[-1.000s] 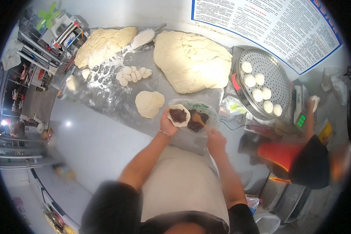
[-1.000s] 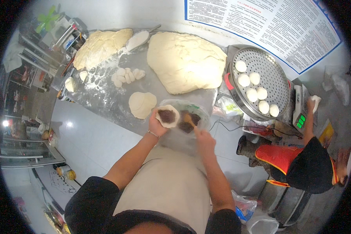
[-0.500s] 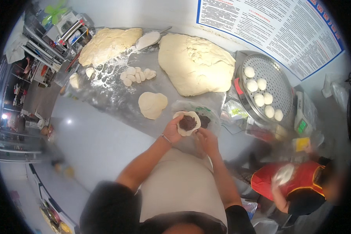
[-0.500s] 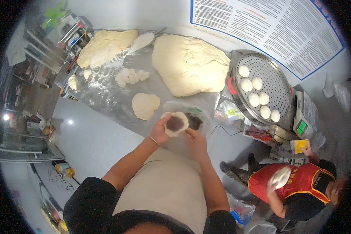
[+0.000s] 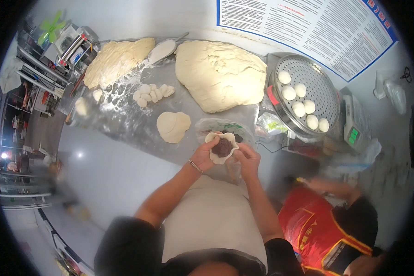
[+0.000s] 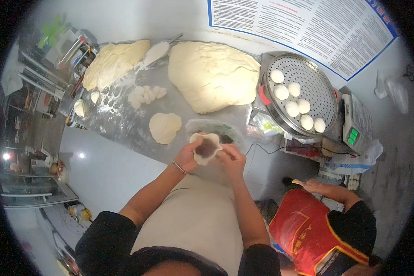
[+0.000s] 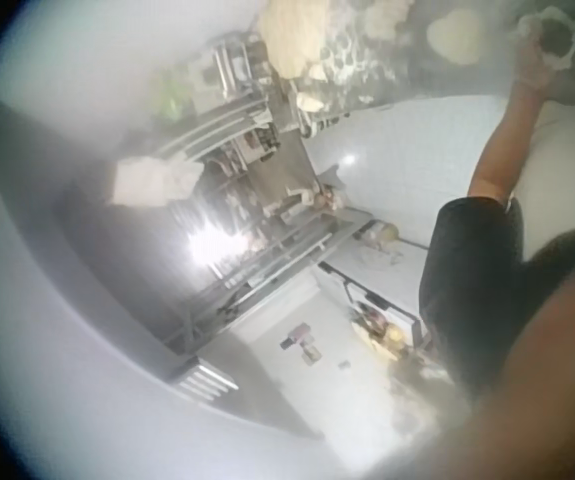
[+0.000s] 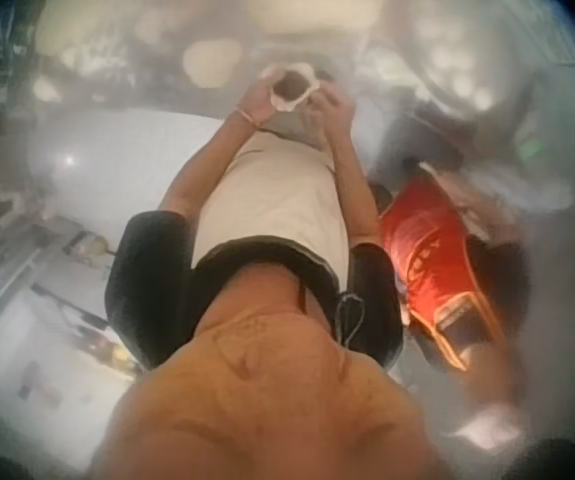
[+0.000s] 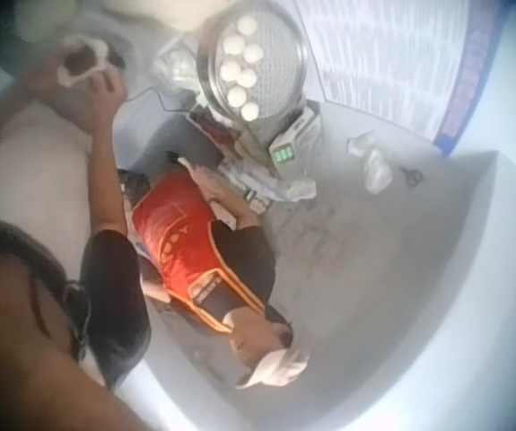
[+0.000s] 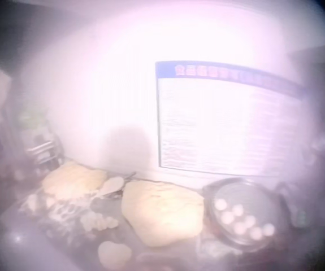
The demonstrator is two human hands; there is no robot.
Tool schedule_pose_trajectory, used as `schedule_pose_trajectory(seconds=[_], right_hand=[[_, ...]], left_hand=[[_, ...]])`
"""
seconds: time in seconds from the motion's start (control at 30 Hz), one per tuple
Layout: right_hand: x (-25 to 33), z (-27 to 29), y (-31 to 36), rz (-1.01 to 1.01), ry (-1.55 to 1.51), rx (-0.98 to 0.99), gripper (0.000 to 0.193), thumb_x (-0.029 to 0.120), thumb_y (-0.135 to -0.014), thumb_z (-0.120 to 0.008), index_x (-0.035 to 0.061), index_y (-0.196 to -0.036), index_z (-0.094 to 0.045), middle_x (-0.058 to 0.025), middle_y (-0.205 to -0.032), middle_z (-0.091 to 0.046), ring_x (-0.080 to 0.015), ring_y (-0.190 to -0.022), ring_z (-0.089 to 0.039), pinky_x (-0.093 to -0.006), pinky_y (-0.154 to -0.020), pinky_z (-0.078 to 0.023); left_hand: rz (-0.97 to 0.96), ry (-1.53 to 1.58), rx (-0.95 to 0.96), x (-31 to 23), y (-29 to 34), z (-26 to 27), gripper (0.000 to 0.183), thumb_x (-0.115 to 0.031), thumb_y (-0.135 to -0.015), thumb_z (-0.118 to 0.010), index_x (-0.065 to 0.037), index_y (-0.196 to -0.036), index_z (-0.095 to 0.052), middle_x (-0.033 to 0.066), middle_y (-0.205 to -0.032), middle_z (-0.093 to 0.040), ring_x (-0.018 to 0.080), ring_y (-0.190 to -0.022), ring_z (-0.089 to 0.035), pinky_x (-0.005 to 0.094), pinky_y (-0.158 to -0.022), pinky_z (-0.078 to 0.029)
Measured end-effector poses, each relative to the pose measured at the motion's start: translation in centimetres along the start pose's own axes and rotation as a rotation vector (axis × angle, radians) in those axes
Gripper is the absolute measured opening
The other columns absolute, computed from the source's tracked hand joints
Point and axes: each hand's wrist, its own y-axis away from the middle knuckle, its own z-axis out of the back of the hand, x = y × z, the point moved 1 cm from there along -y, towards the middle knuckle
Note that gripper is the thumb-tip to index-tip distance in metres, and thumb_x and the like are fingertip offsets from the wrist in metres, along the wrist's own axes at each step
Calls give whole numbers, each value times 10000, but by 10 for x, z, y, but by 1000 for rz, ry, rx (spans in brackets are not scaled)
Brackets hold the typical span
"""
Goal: The person fills round dough wrappers with a dark filling using a spoon, then folds and seals each dumpling by hand. Completed dumplings are placed on a perforated metal tray. Another person rolls dough nearby.
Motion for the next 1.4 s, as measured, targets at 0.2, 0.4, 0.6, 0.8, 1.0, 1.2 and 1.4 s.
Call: schedule_pose_trajectory(seconds=[0.2, 0.4, 0.6, 0.8, 1.0, 1.2, 1.4], right_hand=[[12, 1, 0, -4, 61, -40, 153, 10, -795, -680, 11, -948, -688, -17, -843, -646, -99, -703, -594, -233, -589, -496], [36, -2, -11, -312, -211, -70, 134, 38, -795, -691, 2, -924, -685, -25, -880, -663, -106, -736, -621, -229, -621, -512], [12, 10, -19, 179, 362, 0, 122, 88, -798, -701, 28, -904, -697, 5, -807, -616, -85, -777, -594, -222, -605, -509], [31, 10, -16, -78, 145, -17, 134, 59, -808, -690, 23, -937, -675, 0, -824, -624, -79, -784, -587, -235, -665, -495], [30, 24, -19, -56, 145, 98, 126, 34, -832, -665, 16, -956, -669, -12, -833, -655, -72, -777, -592, -227, -704, -488], [43, 20, -13, -18, 183, 66, 95, 38, -834, -674, 22, -928, -674, 0, -815, -655, -64, -751, -592, -217, -690, -486], [28, 36, -12, -78, 5, 83, 103, 66, -858, -658, 17, -948, -651, -52, -895, -644, -84, -731, -601, -227, -635, -503]], left_hand=[[50, -230, -38, -1, -5, 2, 262, -220, -957, -519, -102, -1190, -511, 64, -1149, -582, 211, -1049, -579, 407, -878, -511], [36, -741, -54, -2, -10, -15, 275, -257, -969, -488, -94, -1186, -531, 22, -1083, -587, 129, -956, -569, 300, -808, -479], [58, -870, -68, 2, -21, -9, 273, -266, -976, -472, -85, -1175, -519, 6, -1022, -581, 92, -907, -546, 257, -791, -453], [196, -963, 16, -1, -24, -17, 321, -270, -973, -479, -69, -1220, -511, 7, -1028, -577, 95, -918, -531, 268, -795, -447], [178, -956, 61, 0, -31, -28, 418, -338, -983, -438, -59, -1293, -474, 1, -1070, -569, 92, -984, -515, 269, -847, -429], [453, -1158, 205, -13, -40, -20, 509, -341, -984, -422, -62, -1406, -373, 33, -1230, -530, 108, -1106, -489, 277, -938, -402], [343, -863, 180, -4, -41, -21, 506, -334, -960, -472, -84, -1390, -380, 79, -1234, -551, 188, -1002, -611, 339, -742, -570]])
